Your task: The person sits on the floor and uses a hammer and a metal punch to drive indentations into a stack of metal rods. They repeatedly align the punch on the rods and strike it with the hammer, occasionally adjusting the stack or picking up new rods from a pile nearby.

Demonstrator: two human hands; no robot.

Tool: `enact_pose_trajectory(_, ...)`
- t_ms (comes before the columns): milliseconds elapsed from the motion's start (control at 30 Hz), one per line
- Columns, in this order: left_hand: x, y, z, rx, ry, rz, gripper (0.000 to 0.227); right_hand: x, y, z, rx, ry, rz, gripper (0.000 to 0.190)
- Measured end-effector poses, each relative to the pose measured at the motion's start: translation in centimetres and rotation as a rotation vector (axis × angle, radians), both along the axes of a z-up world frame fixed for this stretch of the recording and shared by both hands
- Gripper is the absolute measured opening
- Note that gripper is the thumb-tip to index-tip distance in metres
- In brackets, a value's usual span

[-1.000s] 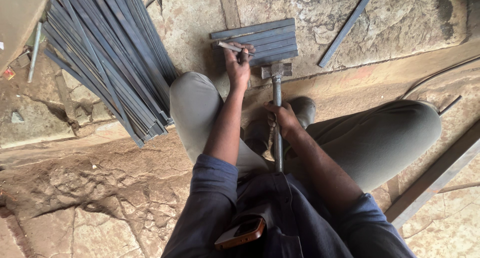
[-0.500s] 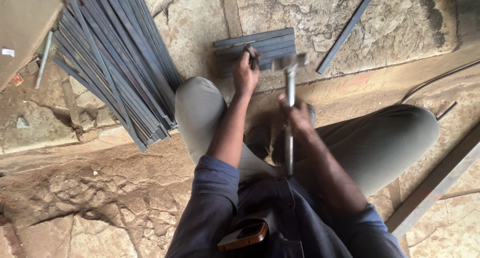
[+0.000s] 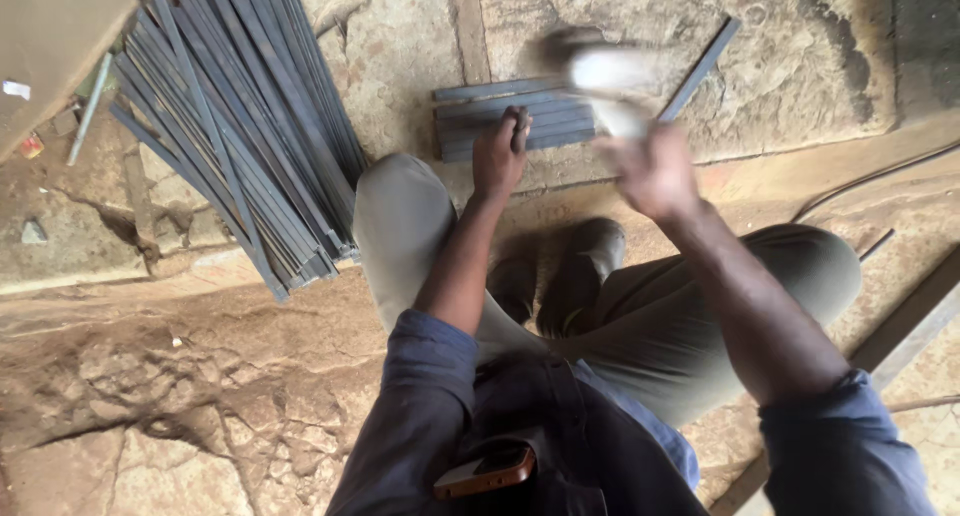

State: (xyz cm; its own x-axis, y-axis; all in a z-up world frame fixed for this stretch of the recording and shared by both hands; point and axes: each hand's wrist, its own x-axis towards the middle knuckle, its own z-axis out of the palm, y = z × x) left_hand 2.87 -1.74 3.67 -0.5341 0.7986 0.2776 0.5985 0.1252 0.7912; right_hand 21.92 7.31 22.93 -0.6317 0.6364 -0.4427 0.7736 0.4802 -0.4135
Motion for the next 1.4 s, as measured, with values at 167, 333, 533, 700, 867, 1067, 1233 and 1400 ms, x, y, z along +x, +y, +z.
enact_pose_trajectory(167,0.1,-0.5,-3.2,0.132,-0.020,0.081,0.014,-0.2,-2.3,-4.9,-0.318,0.358,-0.376,0.030)
enact_pose_trajectory(333,-1.7,1.0,-10.0,0.411,-0.547,0.271,0.014,3.4,-7.8,-10.5,-0.626,0.585,-0.716,0.015)
enact_pose_trajectory(533,-2.3,-0.9,-7.9,0.504,-0.972,0.492,0.018,3.9,-12.8,-17.6,-0.792,0.571,-0.744,0.026)
enact_pose_trajectory(700,-2.4,-0.9,-7.0,0.457,-1.004,0.461,0.019,-0.2,-12.0,-19.6,-0.793,0.735,-0.848,0.019)
enact_pose_trajectory(867,-1.9,-1.0,-9.2,0.384,-1.118,0.339,0.020,0.5,-12.4,-19.5,-0.854,0.675,-0.895,0.023)
enact_pose_trajectory(1067,-1.0,-0.6,-10.2,0.305,-1.071,0.229,0.023,1.3,-12.6,-19.7,-0.771,0.594,-1.066,0.022)
enact_pose_trajectory(1233,-1.1,-0.7,-9.8,0.289,-1.072,0.200,0.024,1.2,-12.6,-19.7,-0.810,0.629,-1.098,0.023)
enact_pose_trajectory(1400,-1.0,-0.6,-9.1,0.251,-1.073,0.218,0.023,1.2,-12.6,-20.4,-0.839,0.658,-1.133,0.022)
